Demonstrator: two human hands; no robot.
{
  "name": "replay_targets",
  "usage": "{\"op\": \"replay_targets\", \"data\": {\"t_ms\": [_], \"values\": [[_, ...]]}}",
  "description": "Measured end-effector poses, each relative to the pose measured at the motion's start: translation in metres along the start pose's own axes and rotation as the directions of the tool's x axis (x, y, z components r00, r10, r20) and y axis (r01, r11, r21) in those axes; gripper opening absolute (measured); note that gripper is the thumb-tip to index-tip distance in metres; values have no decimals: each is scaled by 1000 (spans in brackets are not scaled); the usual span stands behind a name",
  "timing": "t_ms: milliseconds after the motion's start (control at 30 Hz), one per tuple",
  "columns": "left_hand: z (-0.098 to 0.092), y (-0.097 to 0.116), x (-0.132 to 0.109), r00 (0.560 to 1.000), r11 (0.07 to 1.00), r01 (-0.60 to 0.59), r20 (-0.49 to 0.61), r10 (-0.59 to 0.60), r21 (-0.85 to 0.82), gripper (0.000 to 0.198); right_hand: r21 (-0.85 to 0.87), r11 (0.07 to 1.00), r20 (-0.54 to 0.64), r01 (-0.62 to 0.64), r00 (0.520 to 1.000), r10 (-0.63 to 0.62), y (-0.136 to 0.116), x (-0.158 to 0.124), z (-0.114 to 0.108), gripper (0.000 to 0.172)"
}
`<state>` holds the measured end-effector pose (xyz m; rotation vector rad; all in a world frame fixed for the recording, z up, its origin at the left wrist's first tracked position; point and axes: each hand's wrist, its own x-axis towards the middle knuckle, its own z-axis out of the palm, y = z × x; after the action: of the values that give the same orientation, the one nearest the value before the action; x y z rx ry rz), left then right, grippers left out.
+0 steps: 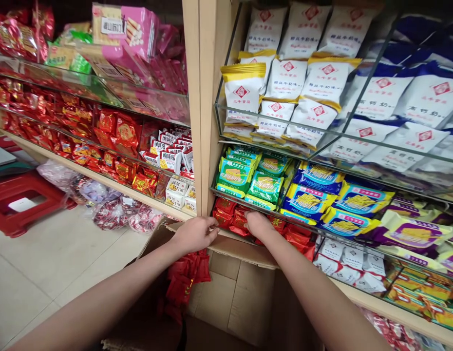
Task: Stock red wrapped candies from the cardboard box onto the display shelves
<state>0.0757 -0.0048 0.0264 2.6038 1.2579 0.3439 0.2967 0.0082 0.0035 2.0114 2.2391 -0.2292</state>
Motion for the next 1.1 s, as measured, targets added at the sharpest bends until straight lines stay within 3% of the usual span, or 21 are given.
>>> {"op": "replay_targets", "data": {"t_ms": [200,333,367,433,500,533,600,667,733,867,1000,1100], "values": [[0,-2,1,998,999,-40,-52,40,-3,23,101,993,-98,53,994,-43,0,-52,-7,19],[-4,-1,-9,977,984,-178,-124,175,-15,25,309,948,-188,84,982,-26,-5,-95,-3,27],[-2,0,-15,951,962,-274,-150,270,-6,25,360,929,-212,86,977,-8,-6,-103,0,29],[8,-1,-31,846,856,-517,-138,515,23,23,387,919,-251,71,967,31,-10,-115,5,33],[26,-4,-51,731,731,-682,23,682,5,20,320,947,-285,39,957,58,-14,-119,8,35],[37,-6,-60,730,740,-672,151,667,-21,20,276,961,-296,20,953,66,-16,-119,9,36],[60,-13,-75,818,881,-472,374,437,2,30,207,978,-312,-10,947,76,-19,-118,9,36],[79,-21,-84,887,975,-194,443,126,111,53,173,985,-324,-27,942,83,-21,-117,9,35],[90,-28,-88,903,983,-37,427,-43,178,62,155,988,-332,-29,940,80,-23,-118,10,35],[92,-37,-88,908,980,49,401,-125,192,48,137,990,-319,-36,944,79,-24,-120,10,35],[82,-44,-86,900,978,115,399,-176,171,65,144,989,-325,-44,941,90,-25,-121,9,35],[77,-49,-87,895,981,134,408,-181,141,53,154,987,-343,-43,935,95,-26,-121,10,35]]}}
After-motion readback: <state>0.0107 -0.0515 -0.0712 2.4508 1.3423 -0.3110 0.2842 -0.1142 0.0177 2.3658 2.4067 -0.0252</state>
